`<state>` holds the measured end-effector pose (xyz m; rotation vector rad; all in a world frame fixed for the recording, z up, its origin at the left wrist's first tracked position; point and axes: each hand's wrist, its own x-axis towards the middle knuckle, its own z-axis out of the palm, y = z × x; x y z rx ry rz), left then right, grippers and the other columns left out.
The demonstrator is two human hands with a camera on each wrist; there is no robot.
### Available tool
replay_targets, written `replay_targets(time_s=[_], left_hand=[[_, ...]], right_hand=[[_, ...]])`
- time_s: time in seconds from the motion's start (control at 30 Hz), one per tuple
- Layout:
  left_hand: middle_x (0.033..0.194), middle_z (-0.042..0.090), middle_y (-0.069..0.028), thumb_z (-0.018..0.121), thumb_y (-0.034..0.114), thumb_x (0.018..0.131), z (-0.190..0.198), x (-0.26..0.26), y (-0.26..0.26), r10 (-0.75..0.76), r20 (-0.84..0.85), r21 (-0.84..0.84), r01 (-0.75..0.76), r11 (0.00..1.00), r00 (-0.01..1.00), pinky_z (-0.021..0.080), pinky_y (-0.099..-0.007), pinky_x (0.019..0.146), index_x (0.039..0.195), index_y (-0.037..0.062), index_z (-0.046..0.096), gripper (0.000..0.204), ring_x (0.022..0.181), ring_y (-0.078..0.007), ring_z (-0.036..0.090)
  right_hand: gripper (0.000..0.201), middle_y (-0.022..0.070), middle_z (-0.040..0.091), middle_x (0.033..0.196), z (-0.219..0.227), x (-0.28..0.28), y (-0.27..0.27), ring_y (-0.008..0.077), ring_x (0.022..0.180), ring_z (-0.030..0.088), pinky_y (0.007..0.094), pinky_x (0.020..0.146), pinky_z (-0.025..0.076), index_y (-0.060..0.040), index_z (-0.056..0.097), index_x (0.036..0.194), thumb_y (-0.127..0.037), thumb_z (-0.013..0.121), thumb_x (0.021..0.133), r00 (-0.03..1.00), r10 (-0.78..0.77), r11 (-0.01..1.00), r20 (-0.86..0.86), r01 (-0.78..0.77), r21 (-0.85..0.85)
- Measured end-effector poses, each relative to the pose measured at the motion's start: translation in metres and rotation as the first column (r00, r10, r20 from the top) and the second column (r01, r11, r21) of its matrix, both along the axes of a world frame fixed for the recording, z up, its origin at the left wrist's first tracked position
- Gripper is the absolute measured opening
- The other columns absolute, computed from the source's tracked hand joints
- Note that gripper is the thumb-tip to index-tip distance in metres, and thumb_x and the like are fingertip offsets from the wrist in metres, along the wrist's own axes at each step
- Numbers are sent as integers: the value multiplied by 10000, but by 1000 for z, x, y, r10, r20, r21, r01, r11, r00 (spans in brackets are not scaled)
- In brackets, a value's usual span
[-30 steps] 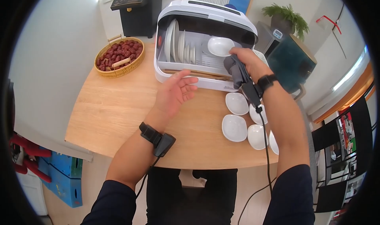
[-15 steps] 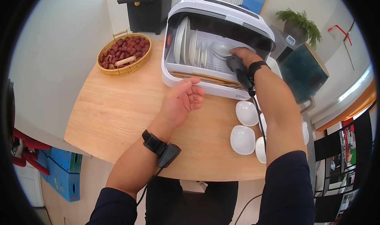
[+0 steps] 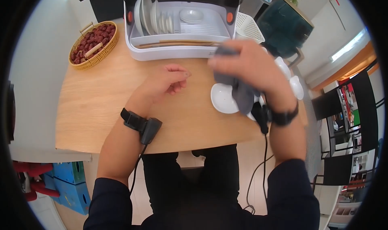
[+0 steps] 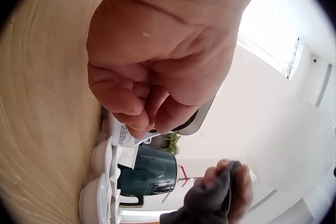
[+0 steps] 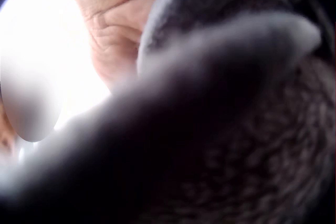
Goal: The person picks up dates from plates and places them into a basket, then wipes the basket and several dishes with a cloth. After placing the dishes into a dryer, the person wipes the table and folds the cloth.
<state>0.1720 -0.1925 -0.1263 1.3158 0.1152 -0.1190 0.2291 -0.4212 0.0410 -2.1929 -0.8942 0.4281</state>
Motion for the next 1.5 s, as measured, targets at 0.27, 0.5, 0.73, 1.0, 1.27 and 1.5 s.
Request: replay_targets(time_s=[0.27, 0.5, 0.73, 1.0, 1.27, 1.5], left_hand=[[775, 667, 5, 702, 225, 964, -1, 0, -1, -16, -28, 54, 17, 998, 999, 422, -211, 516, 1046, 78, 728, 169, 604, -60, 569], [932, 712, -55, 658, 295, 999, 4, -4, -2, -56, -54, 25, 57, 998, 997, 525, -268, 623, 1159, 62, 689, 284, 744, -121, 657], [1341, 646, -133, 432, 558, 1071, 9, -7, -8, -55, 152, -451, 119, 884, 987, 520, -430, 1049, 1395, 47, 560, 619, 1238, -265, 624], [1384, 608, -140, 400, 647, 1051, 2, 1, 6, 179, 307, -454, -22, 891, 935, 499, -434, 1088, 1424, 17, 511, 740, 1268, -259, 605], [1302, 634, -105, 562, 624, 1006, -15, 1, 0, 136, 382, -366, 15, 931, 914, 531, -351, 1013, 1395, 20, 536, 718, 1177, -194, 633], [1289, 641, -108, 644, 654, 942, 6, -8, 4, 121, 443, -230, -18, 973, 888, 545, -354, 982, 1413, -7, 527, 819, 1156, -200, 639]], right_hand=[[124, 94, 671, 799, -125, -62, -31, 283, 727, 688, 414, 602, 526, -80, 692, 781, -196, 733, 788, 586, 281, 825, 760, 256, -503], [67, 62, 636, 782, -114, -64, -17, 260, 718, 660, 399, 576, 502, -86, 686, 748, -147, 693, 774, 504, 380, 852, 775, 136, -506], [122, 55, 609, 774, -100, -66, 44, 251, 697, 647, 402, 567, 503, -92, 650, 754, -130, 753, 701, 466, 164, 982, 870, 6, -188], [437, 147, 700, 858, -70, -35, 57, 295, 748, 691, 347, 702, 541, -27, 619, 1008, -325, 854, 791, 937, -169, 956, 306, 80, 282], [269, 128, 648, 975, -126, -14, 82, 359, 848, 640, 417, 738, 530, -30, 665, 985, -156, 770, 771, 825, -188, 907, 533, -63, 417], [212, 86, 702, 832, -93, -7, 37, 250, 776, 668, 349, 714, 530, -10, 711, 947, -59, 681, 743, 908, 400, 854, 124, -418, 310]])
